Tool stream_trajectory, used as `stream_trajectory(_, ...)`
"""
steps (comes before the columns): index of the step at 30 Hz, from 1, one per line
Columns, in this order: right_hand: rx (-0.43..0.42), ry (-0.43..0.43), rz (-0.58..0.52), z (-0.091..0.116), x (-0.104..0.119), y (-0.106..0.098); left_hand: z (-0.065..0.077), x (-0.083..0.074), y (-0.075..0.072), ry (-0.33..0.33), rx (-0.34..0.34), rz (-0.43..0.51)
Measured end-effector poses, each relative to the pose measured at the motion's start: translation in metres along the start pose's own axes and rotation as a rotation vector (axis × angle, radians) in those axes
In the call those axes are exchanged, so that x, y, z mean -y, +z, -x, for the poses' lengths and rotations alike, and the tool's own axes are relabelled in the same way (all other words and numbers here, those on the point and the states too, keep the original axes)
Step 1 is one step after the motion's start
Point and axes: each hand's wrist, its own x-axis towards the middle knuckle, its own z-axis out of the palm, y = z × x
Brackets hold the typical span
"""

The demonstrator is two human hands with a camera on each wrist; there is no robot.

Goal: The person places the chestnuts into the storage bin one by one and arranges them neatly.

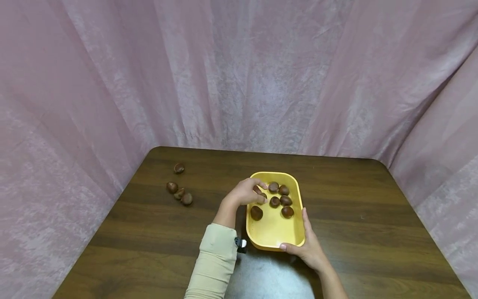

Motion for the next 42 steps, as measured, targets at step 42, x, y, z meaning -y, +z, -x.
stream_trajectory(42, -0.013, 0.006, -0.028, 0.002, -0.003, 0.001, 0.069, 0.085, -0.010, 0.030, -0.534, -0.028)
